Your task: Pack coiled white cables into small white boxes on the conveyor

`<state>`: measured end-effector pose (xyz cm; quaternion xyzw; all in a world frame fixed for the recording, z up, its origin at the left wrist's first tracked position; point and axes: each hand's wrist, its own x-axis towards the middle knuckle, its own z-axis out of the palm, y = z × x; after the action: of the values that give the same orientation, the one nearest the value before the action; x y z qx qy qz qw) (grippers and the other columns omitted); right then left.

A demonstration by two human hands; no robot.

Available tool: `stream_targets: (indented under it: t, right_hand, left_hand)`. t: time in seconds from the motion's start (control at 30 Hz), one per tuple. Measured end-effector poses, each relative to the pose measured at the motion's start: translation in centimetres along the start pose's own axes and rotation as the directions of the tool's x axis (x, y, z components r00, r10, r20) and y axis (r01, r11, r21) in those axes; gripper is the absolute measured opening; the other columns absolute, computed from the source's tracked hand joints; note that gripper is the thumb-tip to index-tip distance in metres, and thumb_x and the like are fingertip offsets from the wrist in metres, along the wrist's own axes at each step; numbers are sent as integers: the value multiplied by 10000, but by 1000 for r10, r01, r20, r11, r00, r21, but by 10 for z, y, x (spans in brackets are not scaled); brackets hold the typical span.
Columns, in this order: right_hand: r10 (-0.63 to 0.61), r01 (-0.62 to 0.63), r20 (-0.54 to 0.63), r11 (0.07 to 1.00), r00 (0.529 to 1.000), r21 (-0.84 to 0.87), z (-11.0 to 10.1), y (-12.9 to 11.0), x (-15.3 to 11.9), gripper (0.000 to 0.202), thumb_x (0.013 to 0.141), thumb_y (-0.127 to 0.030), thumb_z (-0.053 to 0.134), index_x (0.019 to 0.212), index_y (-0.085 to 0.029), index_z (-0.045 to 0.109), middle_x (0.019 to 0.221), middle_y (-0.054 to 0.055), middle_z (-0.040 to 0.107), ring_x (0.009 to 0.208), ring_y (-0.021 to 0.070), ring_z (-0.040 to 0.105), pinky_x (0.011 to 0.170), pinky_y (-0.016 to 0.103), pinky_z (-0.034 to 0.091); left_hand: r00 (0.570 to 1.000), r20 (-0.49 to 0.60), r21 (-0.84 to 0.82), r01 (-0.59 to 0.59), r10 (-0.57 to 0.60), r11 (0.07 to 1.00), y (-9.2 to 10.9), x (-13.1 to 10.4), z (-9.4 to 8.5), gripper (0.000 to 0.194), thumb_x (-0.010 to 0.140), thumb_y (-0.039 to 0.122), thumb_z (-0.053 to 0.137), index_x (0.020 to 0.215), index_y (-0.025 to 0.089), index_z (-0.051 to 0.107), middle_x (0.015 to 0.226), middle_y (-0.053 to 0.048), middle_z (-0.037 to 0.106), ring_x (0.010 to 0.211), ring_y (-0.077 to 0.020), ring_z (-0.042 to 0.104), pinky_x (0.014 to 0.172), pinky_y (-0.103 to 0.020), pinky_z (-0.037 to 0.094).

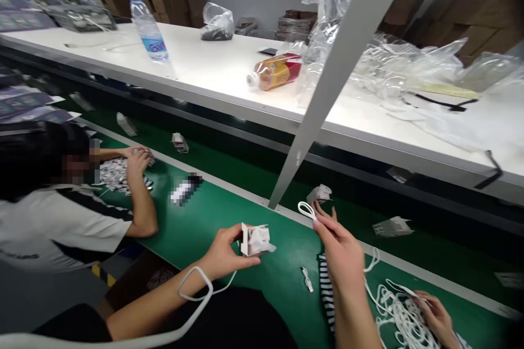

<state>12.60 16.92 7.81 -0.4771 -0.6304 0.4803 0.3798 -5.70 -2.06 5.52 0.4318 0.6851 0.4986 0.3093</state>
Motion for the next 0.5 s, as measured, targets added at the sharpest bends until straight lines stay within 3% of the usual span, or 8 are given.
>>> stream_targets:
  t: [0.07,0.13,0.2,0.27,0.37,0.5]
  right_hand:
    - [-31,30,148,999,988,13,-17,-40,-43,282,737,-465,788,898,-234,807,1017,95,745,929,281,705,732,348,600]
    - [-196,199,291,980,936,22,-32,-65,-83,180,786,-408,754,903,-284,811,1011,82,730,882,248,711,666,293,598]
    - [-344,372,367,928,864,-6,-42,-69,-113,199,840,-389,695,999,-325,797,1055,77,713,927,250,704,679,296,598]
    - [-418,472,372,880,829,-61,-49,-54,-127,252,858,-417,664,1080,-361,770,1079,62,707,961,268,693,701,335,604]
    - [-455,501,297,859,840,-102,-78,-8,-111,252,895,-451,606,1088,-386,755,948,29,716,865,266,691,649,367,608]
    - [-495,506,107,856,862,-112,-156,57,-39,322,1004,-350,430,948,-385,745,635,-24,619,581,189,605,470,289,505]
  left_hand:
    - [990,-19,54,-141,142,989,13,-3,-8,612,625,382,900,1162,167,702,1106,-104,764,982,-284,734,881,-358,591]
    - [965,-24,89,-257,260,962,20,-8,-14,649,635,446,895,1189,173,696,1195,-117,734,1070,-291,719,943,-370,586]
    - [937,-5,112,-346,349,931,24,-12,-16,617,688,473,861,1191,160,691,1214,-123,724,1111,-286,707,979,-379,583]
    - [899,43,147,-438,437,887,28,-16,-15,567,739,443,836,1201,154,681,1229,-120,717,1152,-275,688,1022,-386,567]
    - [812,103,196,-582,574,789,33,-21,-12,544,763,369,834,1236,167,657,1246,-113,711,1165,-259,683,1050,-382,555]
    - [744,155,254,-666,650,702,38,-28,-6,600,744,348,851,1277,187,627,1243,-114,713,1137,-251,698,1045,-364,561]
